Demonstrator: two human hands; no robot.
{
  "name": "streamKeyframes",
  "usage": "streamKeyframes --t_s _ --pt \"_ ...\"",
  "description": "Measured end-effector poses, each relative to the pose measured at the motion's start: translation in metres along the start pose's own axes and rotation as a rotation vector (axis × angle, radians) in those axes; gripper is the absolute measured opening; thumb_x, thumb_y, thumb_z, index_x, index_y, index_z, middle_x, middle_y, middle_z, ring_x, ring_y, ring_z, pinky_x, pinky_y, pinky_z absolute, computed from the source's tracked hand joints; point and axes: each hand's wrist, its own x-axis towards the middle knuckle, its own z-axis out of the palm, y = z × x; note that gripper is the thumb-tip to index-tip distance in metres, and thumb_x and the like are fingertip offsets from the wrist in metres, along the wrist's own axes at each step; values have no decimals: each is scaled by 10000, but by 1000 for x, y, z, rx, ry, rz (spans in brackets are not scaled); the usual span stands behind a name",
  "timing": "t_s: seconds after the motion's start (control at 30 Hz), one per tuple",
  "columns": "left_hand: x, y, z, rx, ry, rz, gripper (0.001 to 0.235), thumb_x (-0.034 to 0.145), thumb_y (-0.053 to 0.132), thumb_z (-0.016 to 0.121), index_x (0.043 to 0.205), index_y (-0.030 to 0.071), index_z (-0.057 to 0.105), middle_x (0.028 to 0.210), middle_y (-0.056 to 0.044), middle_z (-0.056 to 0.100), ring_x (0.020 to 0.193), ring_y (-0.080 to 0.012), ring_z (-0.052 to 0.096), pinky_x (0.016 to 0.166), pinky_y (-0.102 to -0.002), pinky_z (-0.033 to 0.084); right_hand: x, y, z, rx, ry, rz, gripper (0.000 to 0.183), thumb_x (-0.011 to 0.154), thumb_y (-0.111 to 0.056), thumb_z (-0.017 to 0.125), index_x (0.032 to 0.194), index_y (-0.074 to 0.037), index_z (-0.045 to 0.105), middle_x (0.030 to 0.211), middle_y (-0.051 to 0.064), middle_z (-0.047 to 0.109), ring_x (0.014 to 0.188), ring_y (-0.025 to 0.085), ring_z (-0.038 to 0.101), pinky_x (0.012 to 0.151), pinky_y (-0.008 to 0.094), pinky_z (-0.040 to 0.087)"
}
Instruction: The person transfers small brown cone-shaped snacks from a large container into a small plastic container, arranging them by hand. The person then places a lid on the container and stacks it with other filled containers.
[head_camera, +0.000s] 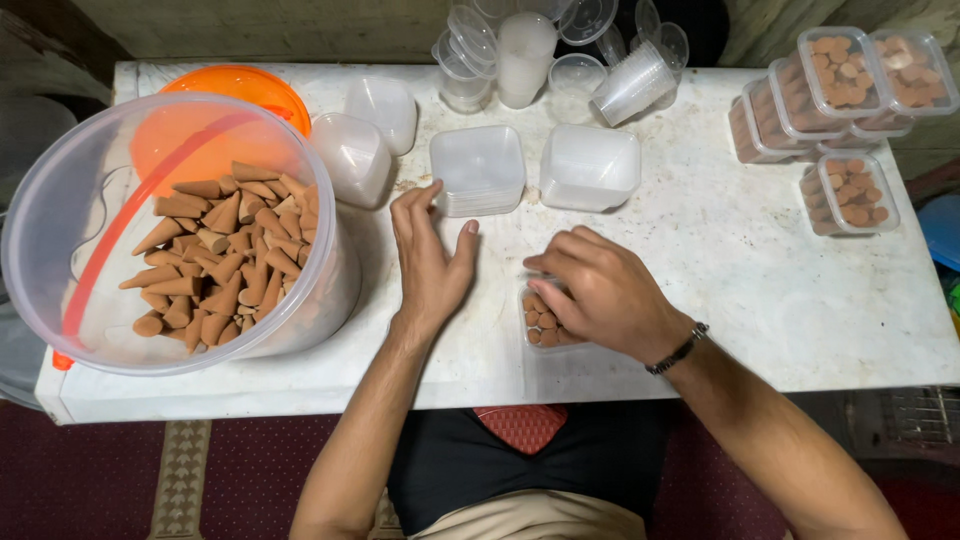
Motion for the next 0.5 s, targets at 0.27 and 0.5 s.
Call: streamKeyframes --t_s 0.27,0.5 --pt "42 -17 -7 45 -183 7 1006 819 7 859 1572 -46 194 1531 -295 258 1468 -533 279 1204 -656 246 79 48 42 -190 56 -84 104 903 -101 723 958 -14 738 930 99 646 916 246 618 771 343 528" --pt "51 -27 -9 -62 -283 38 999 848 29 820 1578 -70 146 1608 -342 208 1510 -545 218 1262 -614 193 99 63 64 -218 -3 -28 97 864 -67 756 945 -28 718 940 74 610 951 233 618 803 326 550"
